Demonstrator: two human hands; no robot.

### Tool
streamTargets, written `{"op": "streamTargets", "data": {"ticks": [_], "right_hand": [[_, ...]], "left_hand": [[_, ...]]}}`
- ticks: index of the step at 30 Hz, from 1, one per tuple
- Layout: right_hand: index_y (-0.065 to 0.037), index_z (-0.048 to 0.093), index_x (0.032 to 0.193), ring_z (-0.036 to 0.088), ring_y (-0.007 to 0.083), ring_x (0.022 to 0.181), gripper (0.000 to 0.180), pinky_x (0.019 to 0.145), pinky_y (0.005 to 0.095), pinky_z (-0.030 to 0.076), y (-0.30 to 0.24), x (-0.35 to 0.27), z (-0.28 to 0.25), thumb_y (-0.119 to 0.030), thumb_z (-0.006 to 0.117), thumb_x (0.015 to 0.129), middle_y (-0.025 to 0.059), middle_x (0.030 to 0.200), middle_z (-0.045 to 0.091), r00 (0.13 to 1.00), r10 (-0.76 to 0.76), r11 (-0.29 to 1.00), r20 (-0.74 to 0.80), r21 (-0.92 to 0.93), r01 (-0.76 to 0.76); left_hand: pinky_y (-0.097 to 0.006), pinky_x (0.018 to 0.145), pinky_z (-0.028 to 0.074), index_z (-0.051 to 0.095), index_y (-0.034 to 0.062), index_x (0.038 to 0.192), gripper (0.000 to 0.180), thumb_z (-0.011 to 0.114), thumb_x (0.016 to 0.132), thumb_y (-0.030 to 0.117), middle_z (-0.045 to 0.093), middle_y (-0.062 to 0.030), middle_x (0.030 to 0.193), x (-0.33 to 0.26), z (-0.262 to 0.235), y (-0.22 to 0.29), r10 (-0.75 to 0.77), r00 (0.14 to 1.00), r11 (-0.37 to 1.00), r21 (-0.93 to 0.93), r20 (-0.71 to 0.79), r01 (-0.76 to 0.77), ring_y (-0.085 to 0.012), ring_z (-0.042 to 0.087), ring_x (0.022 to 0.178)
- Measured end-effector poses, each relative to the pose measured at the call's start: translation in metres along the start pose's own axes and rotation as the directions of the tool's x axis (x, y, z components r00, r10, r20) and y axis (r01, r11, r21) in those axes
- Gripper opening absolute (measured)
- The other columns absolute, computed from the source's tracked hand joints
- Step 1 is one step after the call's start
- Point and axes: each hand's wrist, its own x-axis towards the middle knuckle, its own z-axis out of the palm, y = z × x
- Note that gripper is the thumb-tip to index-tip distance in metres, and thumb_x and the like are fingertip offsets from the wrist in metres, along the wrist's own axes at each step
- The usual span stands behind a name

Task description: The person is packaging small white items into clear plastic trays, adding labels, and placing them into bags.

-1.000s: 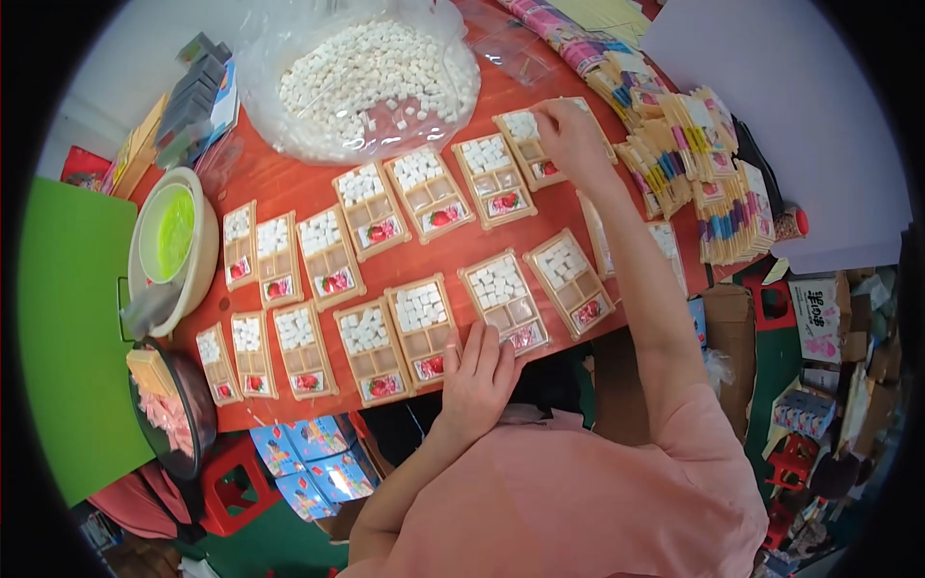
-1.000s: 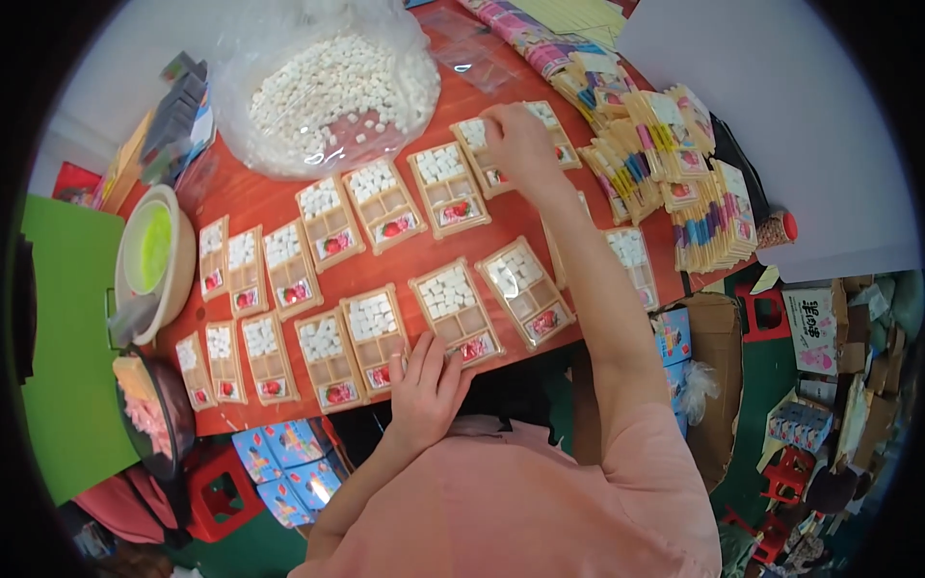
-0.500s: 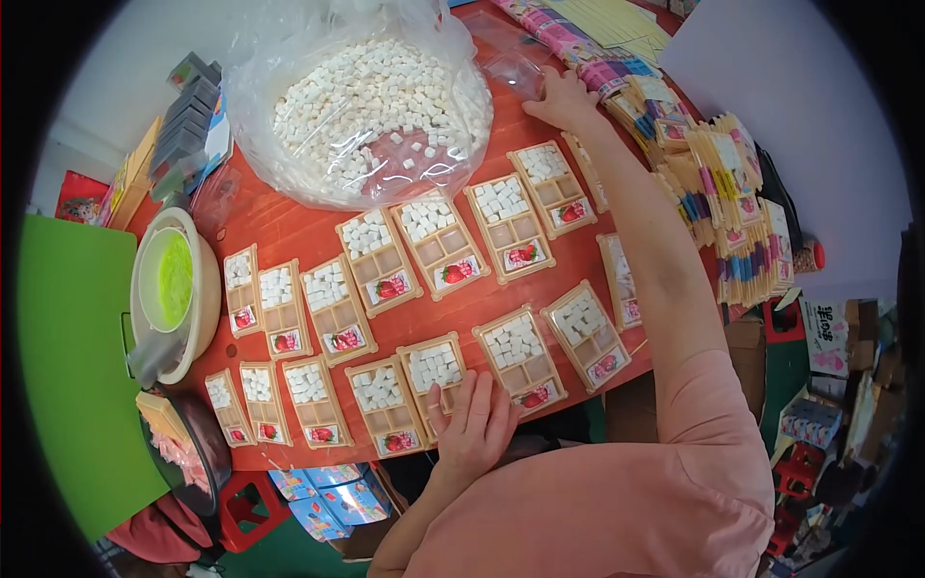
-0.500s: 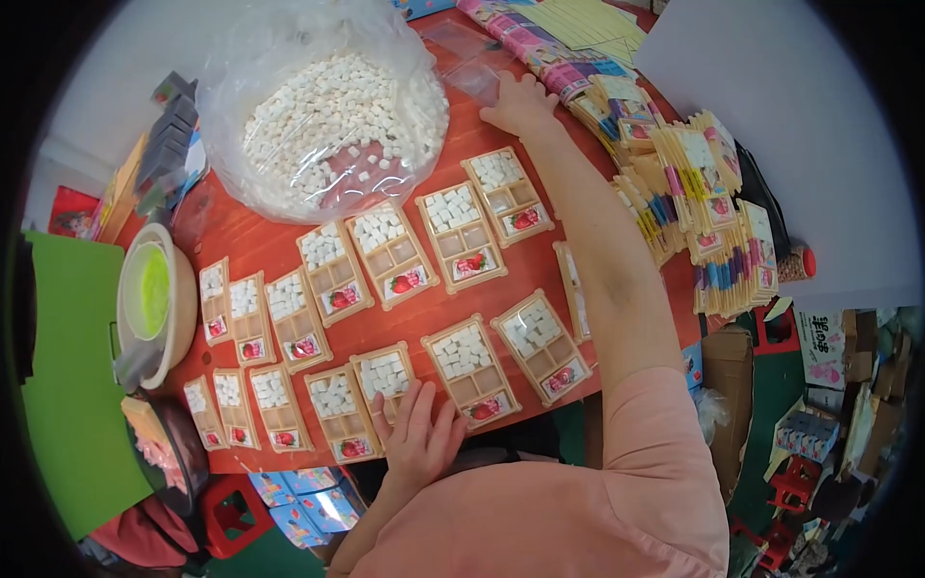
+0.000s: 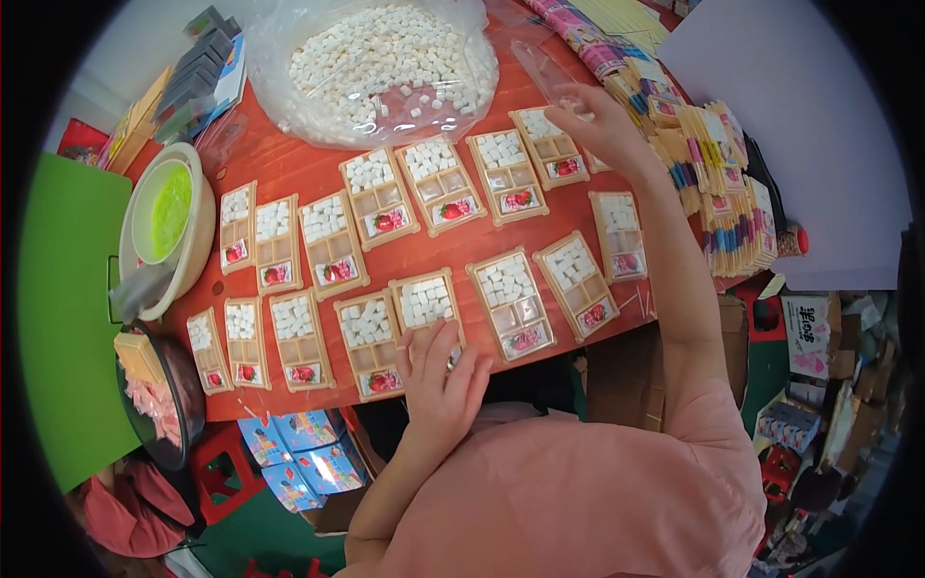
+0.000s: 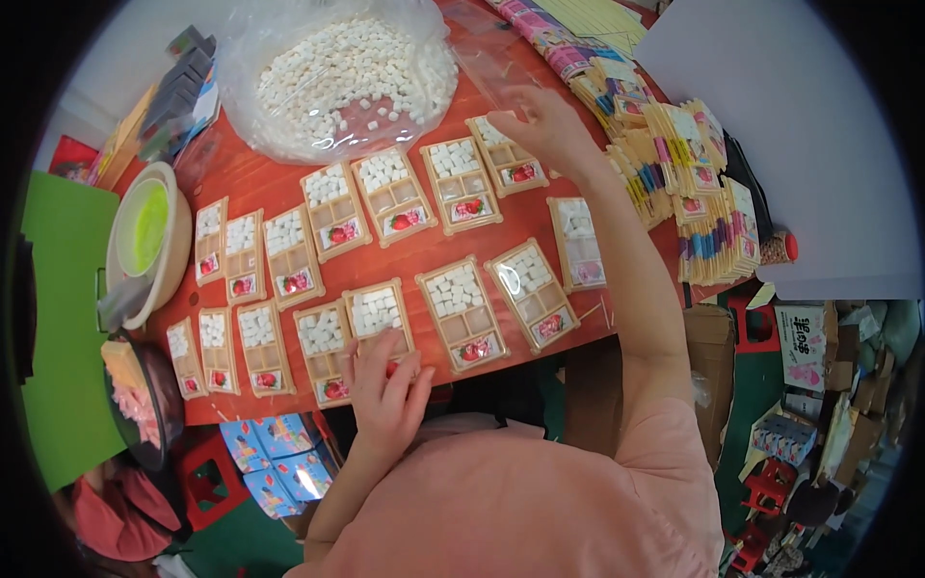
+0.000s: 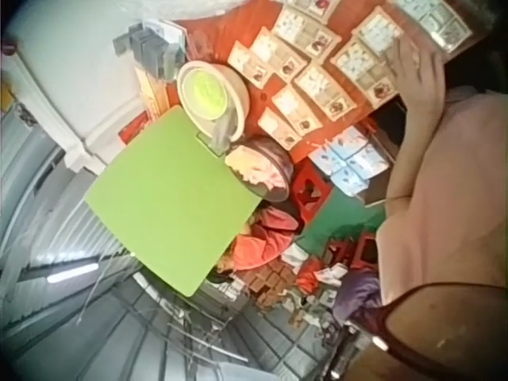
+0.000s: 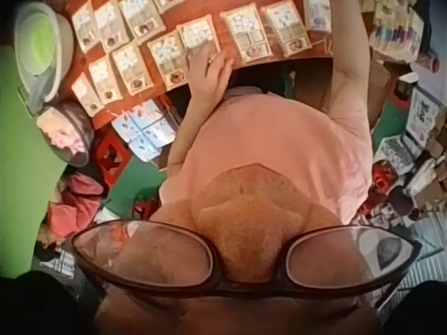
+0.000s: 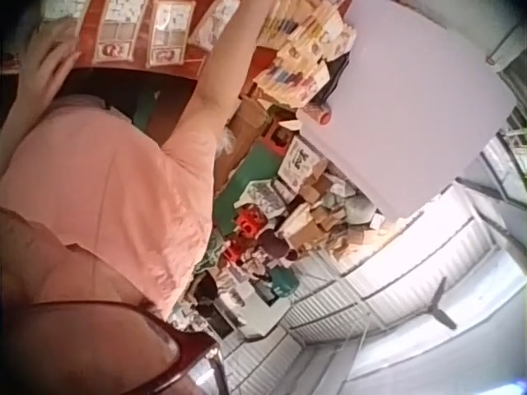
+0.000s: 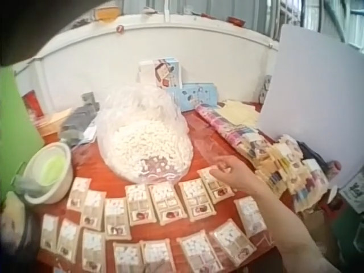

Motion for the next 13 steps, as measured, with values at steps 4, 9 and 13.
{"op": "streamTargets", "data": {"ticks": [4, 9, 13], "right_hand": [[-0.001, 0.052, 0.133, 0.058, 0.0222, 0.117, 0.048, 0.094, 0.0363, 0.048, -0.062, -0.083, -0.008, -0.025, 0.064, 0.093, 0.0105, 0.123, 0.062, 0.878, 0.021, 0.31, 0.478, 0.832, -0.46], [0.0, 0.05, 0.134, 0.055, 0.0215, 0.122, 0.045, 0.099, 0.0364, 0.048, -0.137, -0.169, 0.017, -0.017, 0.062, 0.095, 0.009, 0.126, 0.061, 0.792, -0.21, -0.118, 0.574, 0.789, -0.603], [-0.004, 0.055, 0.129, 0.056, 0.0172, 0.117, 0.043, 0.1, 0.0321, 0.047, -0.178, -0.21, 0.019, -0.018, 0.07, 0.091, 0.0063, 0.122, 0.06, 0.782, -0.202, -0.034, 0.589, 0.794, -0.607]], "left_hand": [[-0.041, 0.095, 0.045, 0.062, 0.0014, 0.109, 0.032, 0.075, 0.081, 0.009, 0.057, -0.017, 0.123, 0.002, -0.009, 0.006, -0.293, 0.956, 0.883, -0.38, 0.016, 0.276, -0.0309, 0.058, 0.113], [-0.033, 0.095, 0.048, 0.029, 0.0027, 0.146, 0.07, 0.07, 0.091, 0.014, 0.053, -0.0123, 0.129, 0.023, -0.005, 0.008, -0.607, 0.76, 0.156, -0.904, 0.231, 0.399, -0.0217, 0.054, 0.118], [-0.038, 0.107, 0.039, 0.02, 0.0034, 0.151, 0.086, 0.075, 0.087, 0.023, 0.039, -0.015, 0.143, 0.007, -0.026, 0.002, -0.573, 0.66, -0.074, -0.832, 0.486, 0.549, -0.0262, 0.045, 0.128]]}}
